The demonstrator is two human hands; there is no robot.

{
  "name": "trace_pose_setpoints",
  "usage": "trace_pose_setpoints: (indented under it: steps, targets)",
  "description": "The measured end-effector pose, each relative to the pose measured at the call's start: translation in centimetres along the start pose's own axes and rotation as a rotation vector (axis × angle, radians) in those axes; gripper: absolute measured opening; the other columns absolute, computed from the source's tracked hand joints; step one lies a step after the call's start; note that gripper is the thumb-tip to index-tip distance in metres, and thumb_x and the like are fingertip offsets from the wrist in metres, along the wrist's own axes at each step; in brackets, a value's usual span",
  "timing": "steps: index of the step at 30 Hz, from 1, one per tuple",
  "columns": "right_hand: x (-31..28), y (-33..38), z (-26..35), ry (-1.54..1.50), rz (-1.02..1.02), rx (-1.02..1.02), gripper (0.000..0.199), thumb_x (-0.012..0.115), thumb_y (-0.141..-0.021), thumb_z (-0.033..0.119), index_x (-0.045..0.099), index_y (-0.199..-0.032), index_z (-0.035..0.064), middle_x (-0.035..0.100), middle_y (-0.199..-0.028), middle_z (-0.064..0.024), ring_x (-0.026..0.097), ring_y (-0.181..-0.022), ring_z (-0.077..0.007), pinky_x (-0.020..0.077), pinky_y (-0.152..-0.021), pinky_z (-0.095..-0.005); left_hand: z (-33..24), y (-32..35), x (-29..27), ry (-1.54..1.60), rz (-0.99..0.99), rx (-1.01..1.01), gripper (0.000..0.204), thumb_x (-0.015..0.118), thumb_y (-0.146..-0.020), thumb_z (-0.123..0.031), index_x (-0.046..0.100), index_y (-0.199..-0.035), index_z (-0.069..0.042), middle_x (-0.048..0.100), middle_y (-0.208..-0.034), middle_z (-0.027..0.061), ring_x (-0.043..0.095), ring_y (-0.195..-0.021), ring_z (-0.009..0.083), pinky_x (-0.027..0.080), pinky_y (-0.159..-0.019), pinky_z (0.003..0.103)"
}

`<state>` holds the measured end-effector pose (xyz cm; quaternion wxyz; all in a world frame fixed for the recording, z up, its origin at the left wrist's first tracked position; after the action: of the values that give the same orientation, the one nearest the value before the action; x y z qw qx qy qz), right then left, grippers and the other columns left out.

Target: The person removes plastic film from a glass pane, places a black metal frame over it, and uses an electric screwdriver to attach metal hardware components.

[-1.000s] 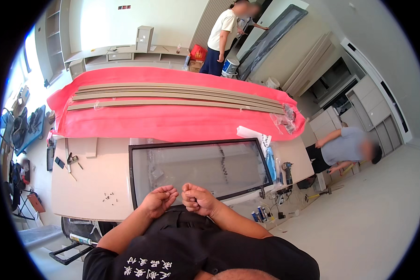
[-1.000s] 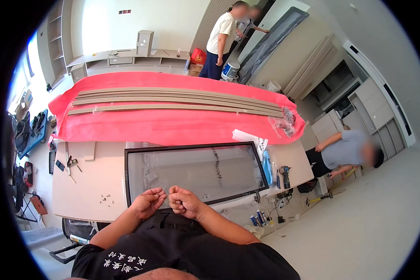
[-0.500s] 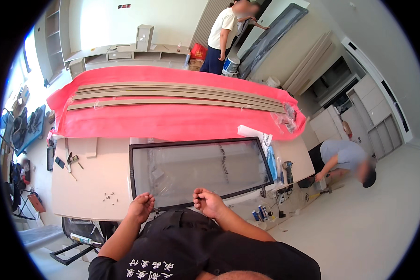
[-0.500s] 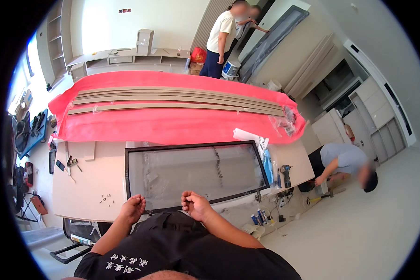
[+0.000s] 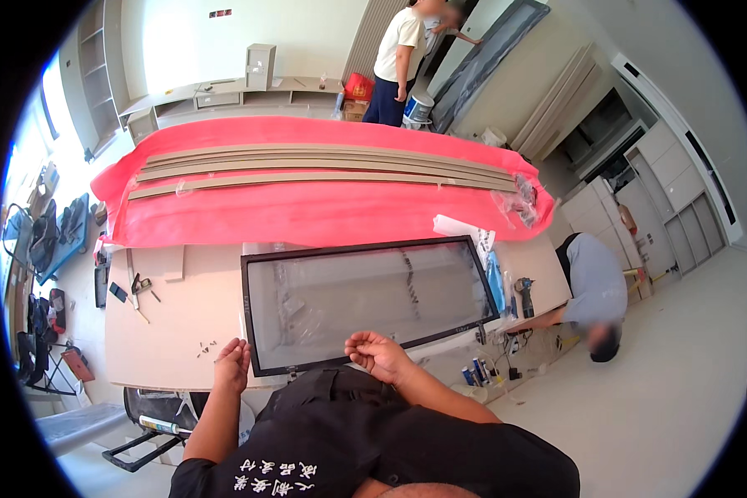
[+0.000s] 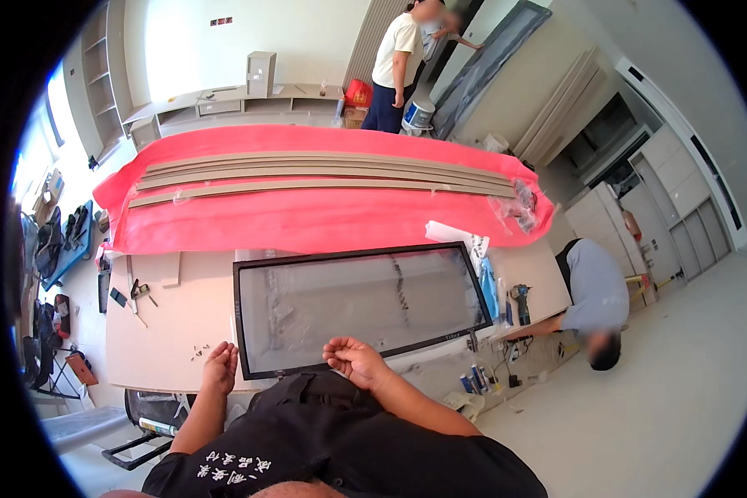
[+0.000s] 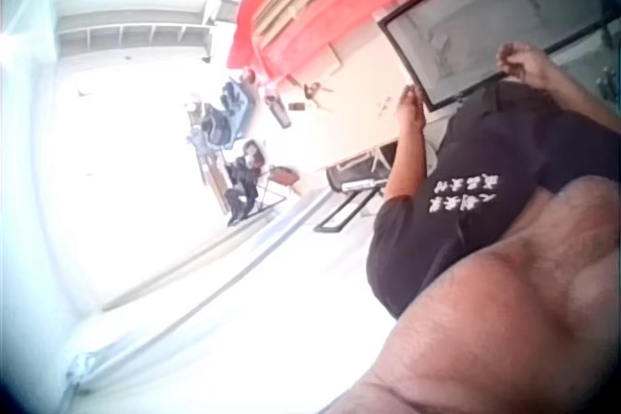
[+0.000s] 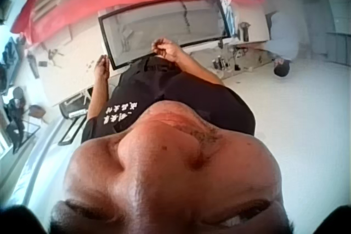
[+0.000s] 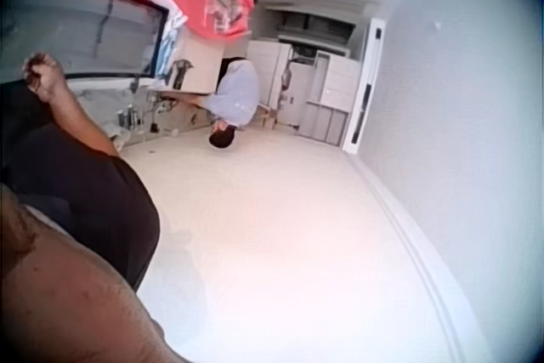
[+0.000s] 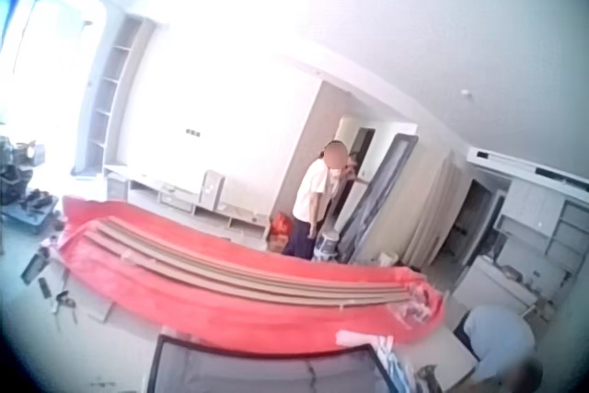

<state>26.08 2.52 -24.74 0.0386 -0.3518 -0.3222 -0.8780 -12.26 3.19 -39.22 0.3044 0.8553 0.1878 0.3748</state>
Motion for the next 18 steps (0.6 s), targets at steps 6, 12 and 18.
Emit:
trace_pose_setpoints:
  steps: [6,12,18]
  targets:
    - [0.5,0.4,0.2,-0.009,0.003,0.016,0.018,0.048,-0.101,-0.002,0.060,-0.113,0.0014,0.068,-0.113,-0.0147,0.070,-0.102,-0.0262,0.0621,-0.086,-0.0342,-0.1,-1.8,-5.0,0.076,-0.115,0.025,0.039,0.047,-0.100,0.004,0.047,-0.139,0.004,0.055,-0.137,0.0211,0.058,-0.125,0.0309,0.054,-0.104,0.035]
    - [0.6,0.7,0.1,0.008,-0.004,0.018,0.018,0.048,-0.101,-0.002,0.060,-0.113,0.0020,0.068,-0.113,-0.0147,0.071,-0.102,-0.0261,0.0622,-0.085,-0.0338,0.0,-2.0,-7.8,0.078,-0.121,0.017,0.039,0.048,-0.102,0.000,0.047,-0.141,0.003,0.057,-0.136,0.0197,0.060,-0.124,0.0308,0.055,-0.101,0.035]
    - [0.3,0.9,-0.1,0.020,0.000,0.024,0.018,0.048,-0.100,-0.003,0.060,-0.113,0.0019,0.068,-0.113,-0.0148,0.071,-0.102,-0.0263,0.0622,-0.085,-0.0339,0.4,-1.3,-8.5,0.021,-0.145,0.021,0.040,0.052,-0.101,-0.001,0.049,-0.141,-0.002,0.061,-0.131,0.0154,0.064,-0.116,0.0267,0.057,-0.096,0.033]
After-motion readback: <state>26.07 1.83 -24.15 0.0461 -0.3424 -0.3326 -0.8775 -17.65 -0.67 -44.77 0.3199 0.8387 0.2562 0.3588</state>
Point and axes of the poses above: each hand's wrist, its own y-axis away from the middle knuckle, its own x-axis out of the palm, z = x × y, the point moved 5 cm from there along -y, towards the middle knuckle
